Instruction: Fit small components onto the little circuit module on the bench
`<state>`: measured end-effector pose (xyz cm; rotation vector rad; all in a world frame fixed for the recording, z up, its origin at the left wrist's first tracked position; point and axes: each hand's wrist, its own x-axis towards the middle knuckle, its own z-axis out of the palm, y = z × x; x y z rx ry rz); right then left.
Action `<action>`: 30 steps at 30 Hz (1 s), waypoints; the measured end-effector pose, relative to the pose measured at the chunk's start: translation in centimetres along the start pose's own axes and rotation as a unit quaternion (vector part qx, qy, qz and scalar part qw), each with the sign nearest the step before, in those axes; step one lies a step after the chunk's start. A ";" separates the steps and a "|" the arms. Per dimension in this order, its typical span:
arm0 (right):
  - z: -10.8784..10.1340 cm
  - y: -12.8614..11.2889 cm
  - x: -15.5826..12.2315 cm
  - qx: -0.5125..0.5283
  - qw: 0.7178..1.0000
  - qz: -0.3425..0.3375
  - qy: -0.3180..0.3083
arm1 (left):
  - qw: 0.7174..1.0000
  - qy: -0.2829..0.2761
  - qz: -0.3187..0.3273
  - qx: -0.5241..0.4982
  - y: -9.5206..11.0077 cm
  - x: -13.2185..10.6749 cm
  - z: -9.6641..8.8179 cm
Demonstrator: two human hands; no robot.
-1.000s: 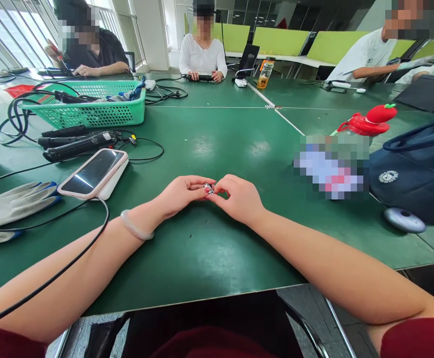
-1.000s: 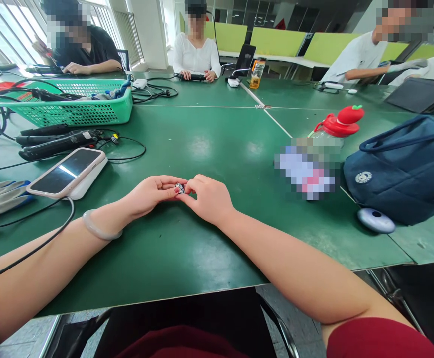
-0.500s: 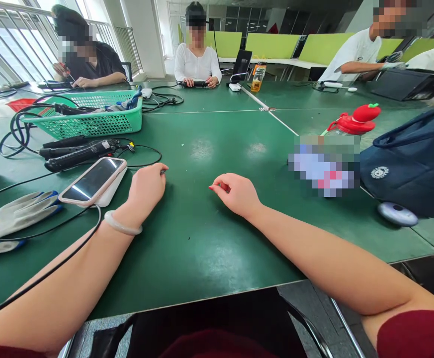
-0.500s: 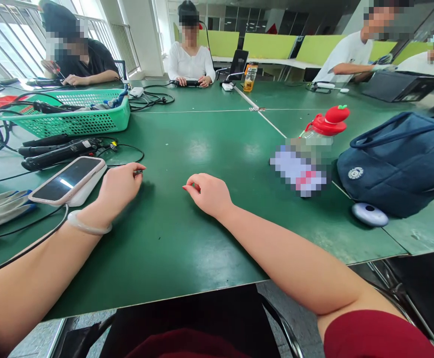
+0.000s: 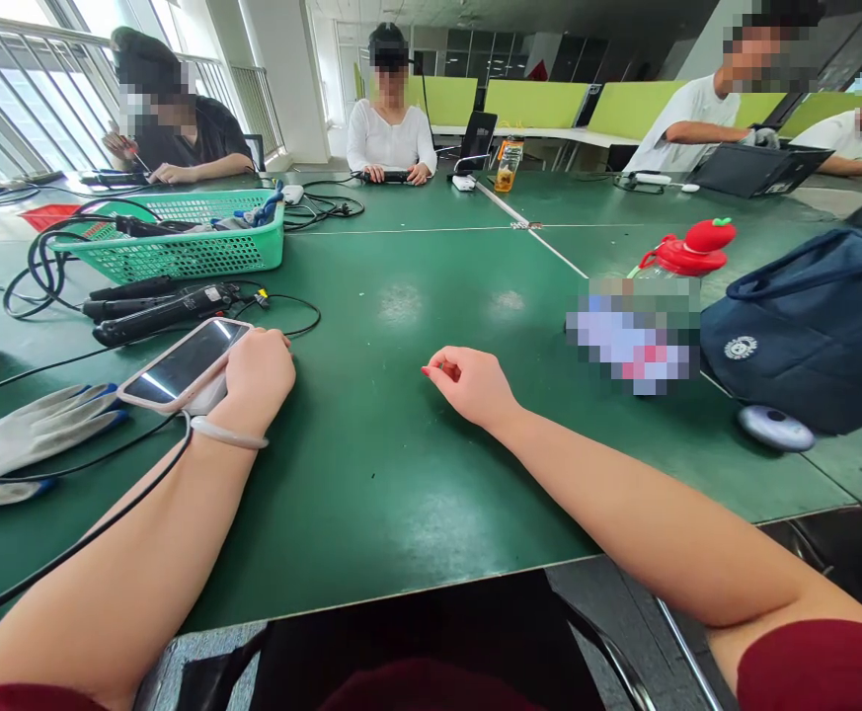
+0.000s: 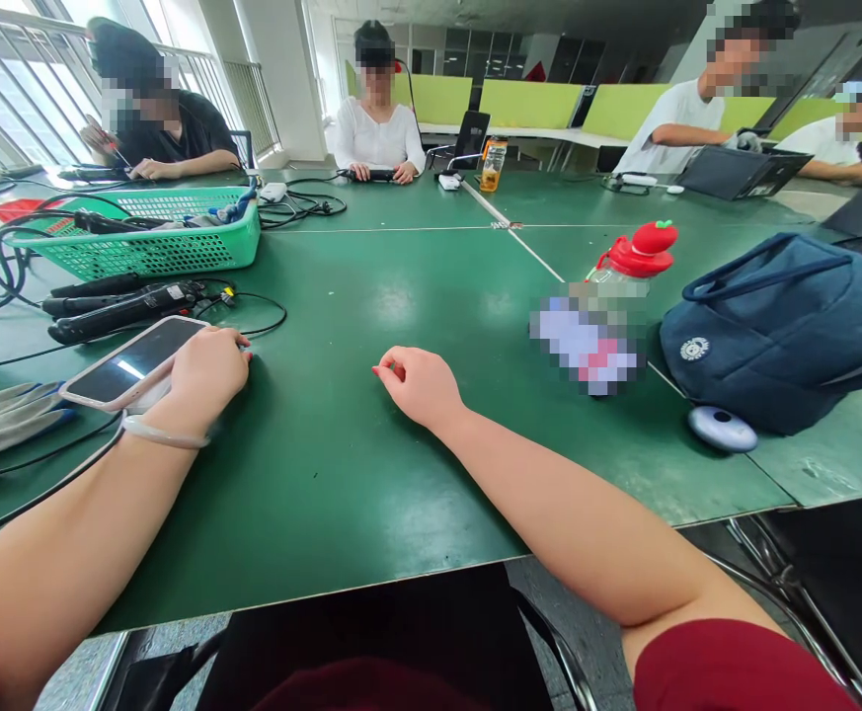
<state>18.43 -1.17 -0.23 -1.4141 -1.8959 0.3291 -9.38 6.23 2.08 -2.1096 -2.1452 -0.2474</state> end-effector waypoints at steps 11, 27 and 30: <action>0.0 0.0 0.0 -0.007 1.000 0.007 -0.011 | 0.998 0.011 0.043 0.044 0.0 0.4 0.1; 0.8 0.1 0.1 -0.002 0.989 -0.013 -0.150 | 0.969 -0.073 0.107 -0.213 4.5 -2.6 1.3; 1.1 0.3 0.3 -0.017 0.987 -0.024 -0.159 | 0.919 -0.117 0.214 -0.311 6.5 -4.8 0.2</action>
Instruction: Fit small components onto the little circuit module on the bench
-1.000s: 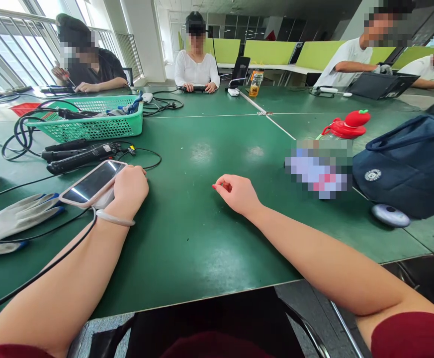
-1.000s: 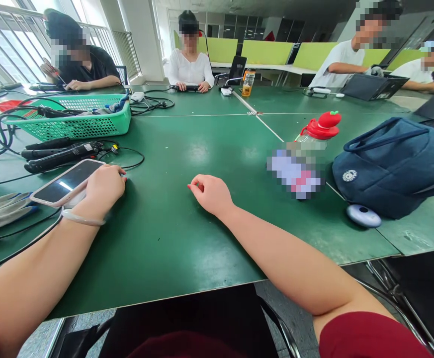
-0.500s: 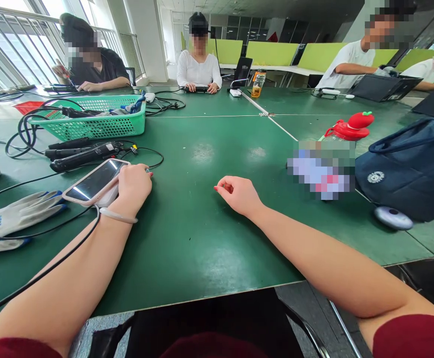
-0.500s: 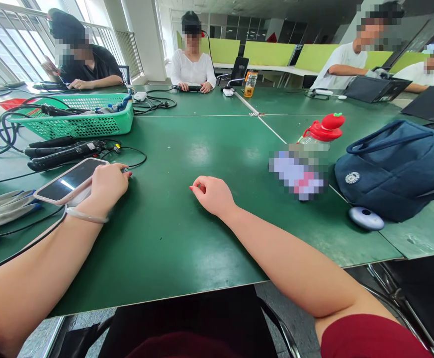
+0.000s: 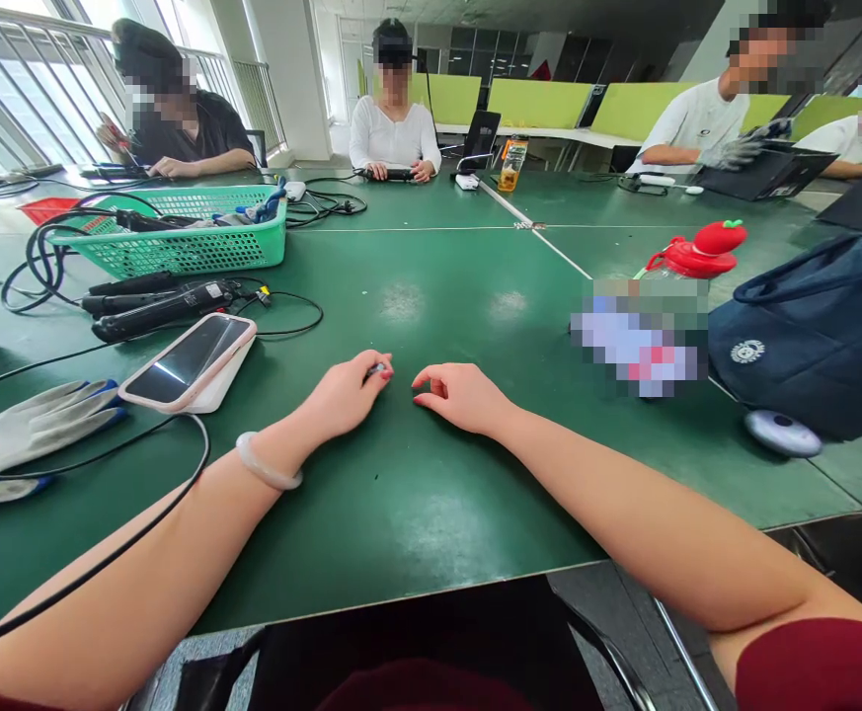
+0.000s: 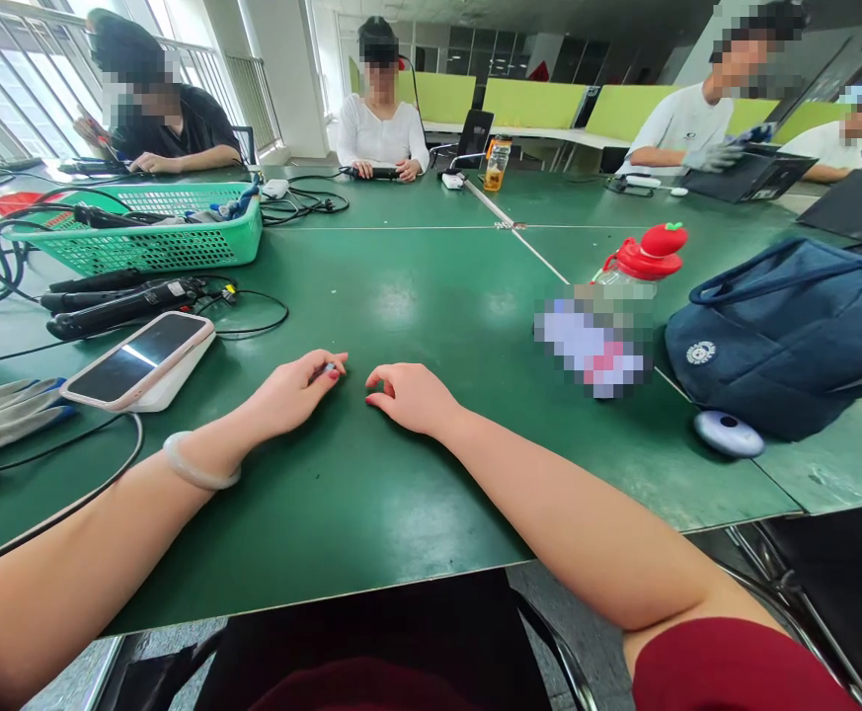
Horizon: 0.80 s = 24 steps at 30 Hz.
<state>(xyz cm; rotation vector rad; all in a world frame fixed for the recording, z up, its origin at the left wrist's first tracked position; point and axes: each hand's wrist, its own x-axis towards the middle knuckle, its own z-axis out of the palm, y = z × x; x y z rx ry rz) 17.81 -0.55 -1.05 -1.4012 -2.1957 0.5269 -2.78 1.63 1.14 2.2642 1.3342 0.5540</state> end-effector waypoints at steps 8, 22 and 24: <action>0.2 0.5 0.4 0.003 0.998 0.054 0.039 | 0.998 -0.037 0.059 0.006 0.8 -0.8 0.3; -0.3 0.0 0.0 0.087 0.996 0.014 0.014 | 0.998 0.004 0.059 0.003 0.9 -0.4 0.4; -0.3 0.0 -0.1 0.086 0.996 0.015 0.020 | 0.998 0.022 0.053 0.021 0.8 -0.3 0.6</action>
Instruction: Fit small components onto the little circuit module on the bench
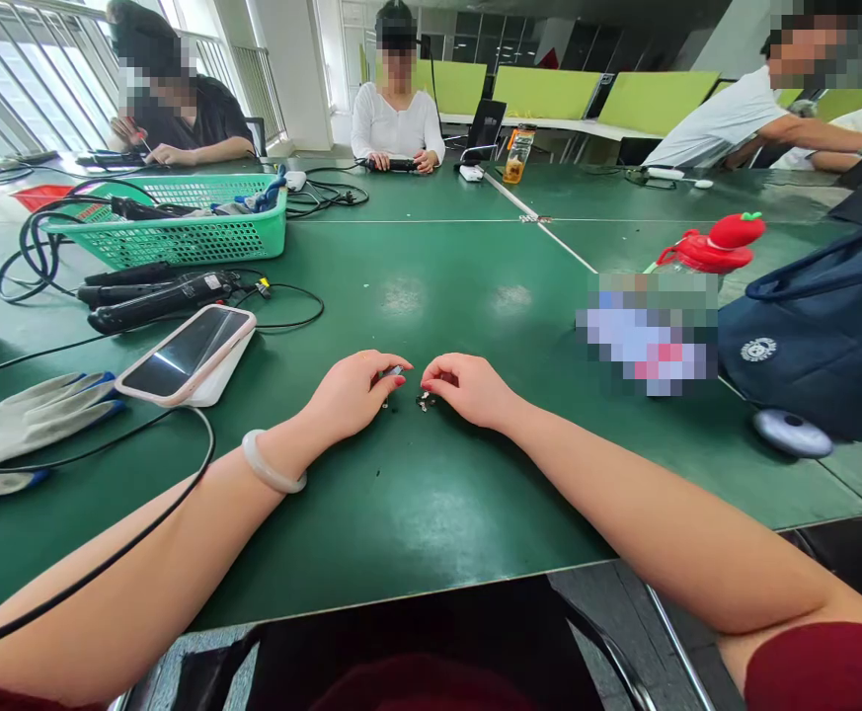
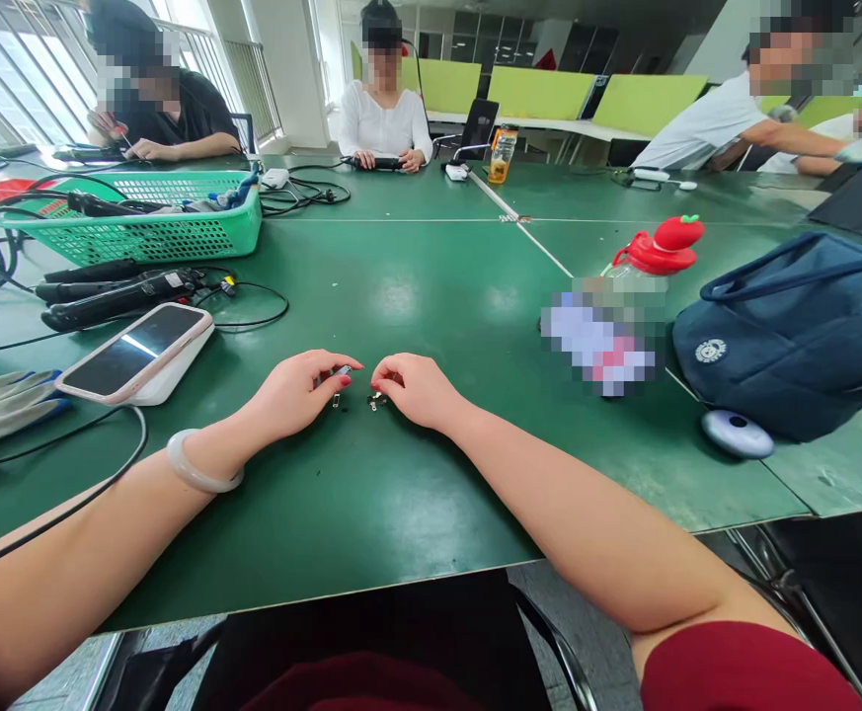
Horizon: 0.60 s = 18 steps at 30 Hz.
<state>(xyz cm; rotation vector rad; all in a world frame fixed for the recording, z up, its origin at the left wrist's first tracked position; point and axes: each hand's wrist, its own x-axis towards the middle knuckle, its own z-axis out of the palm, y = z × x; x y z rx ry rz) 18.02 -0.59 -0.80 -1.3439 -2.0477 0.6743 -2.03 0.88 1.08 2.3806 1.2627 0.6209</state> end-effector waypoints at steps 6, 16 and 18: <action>0.0 -0.3 -0.4 -0.061 0.995 -0.052 -0.052 | 0.997 0.010 -0.059 -0.046 -0.1 -0.1 0.3; 0.1 -0.4 -0.5 0.055 0.998 -0.009 -0.021 | 0.970 -0.057 -0.062 -0.228 0.4 -0.4 0.8; 0.2 -0.2 -0.5 0.122 0.992 0.021 -0.005 | 0.971 -0.037 -0.064 -0.226 0.3 -0.4 0.7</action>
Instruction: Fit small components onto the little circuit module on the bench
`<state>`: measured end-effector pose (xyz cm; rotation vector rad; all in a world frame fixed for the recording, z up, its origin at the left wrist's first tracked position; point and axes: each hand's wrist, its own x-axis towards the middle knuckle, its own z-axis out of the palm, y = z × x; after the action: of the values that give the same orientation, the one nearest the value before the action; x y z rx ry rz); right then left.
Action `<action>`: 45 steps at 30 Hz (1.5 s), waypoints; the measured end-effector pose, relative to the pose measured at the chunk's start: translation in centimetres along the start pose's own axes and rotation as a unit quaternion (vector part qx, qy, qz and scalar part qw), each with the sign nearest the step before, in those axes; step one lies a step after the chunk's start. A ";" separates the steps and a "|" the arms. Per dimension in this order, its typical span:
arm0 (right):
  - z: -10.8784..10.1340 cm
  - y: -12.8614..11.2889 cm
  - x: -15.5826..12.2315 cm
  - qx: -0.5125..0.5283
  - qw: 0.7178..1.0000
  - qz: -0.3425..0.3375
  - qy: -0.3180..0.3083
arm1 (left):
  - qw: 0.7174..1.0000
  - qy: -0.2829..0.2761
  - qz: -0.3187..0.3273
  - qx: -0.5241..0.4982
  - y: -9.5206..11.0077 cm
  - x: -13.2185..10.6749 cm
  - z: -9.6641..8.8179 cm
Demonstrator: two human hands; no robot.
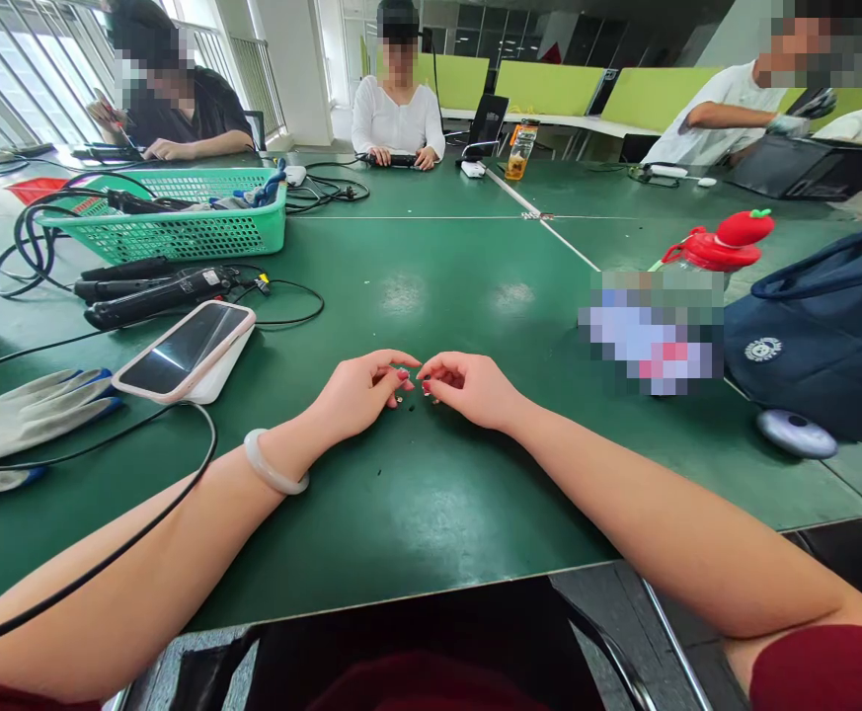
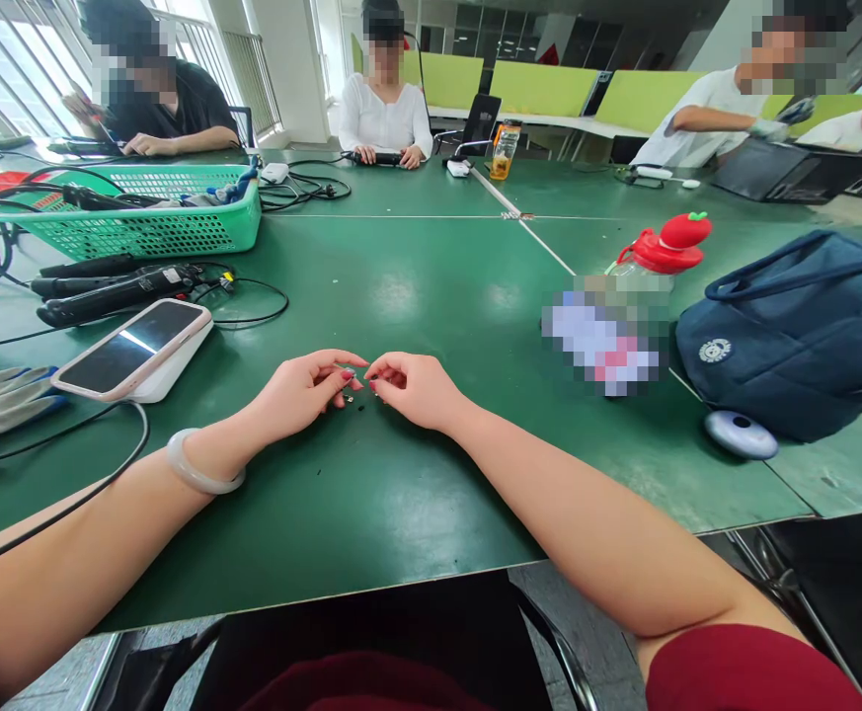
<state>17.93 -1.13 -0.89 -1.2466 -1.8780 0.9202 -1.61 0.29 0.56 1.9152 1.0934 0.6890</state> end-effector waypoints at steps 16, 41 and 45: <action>-0.1 -0.3 0.1 0.049 0.998 0.022 0.015 | 0.988 -0.027 0.055 0.139 1.1 -0.2 -0.2; 0.9 -1.1 -0.4 0.002 0.998 -0.001 0.062 | 0.956 0.002 0.096 0.278 1.0 -0.4 0.1; 1.0 -1.4 -0.5 -0.032 0.994 -0.031 0.101 | 0.967 0.000 0.097 0.235 1.3 -0.5 0.1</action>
<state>16.59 -2.22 -0.29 -1.2615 -1.7868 0.6780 -1.22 -0.60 1.57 2.4502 1.1536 0.5673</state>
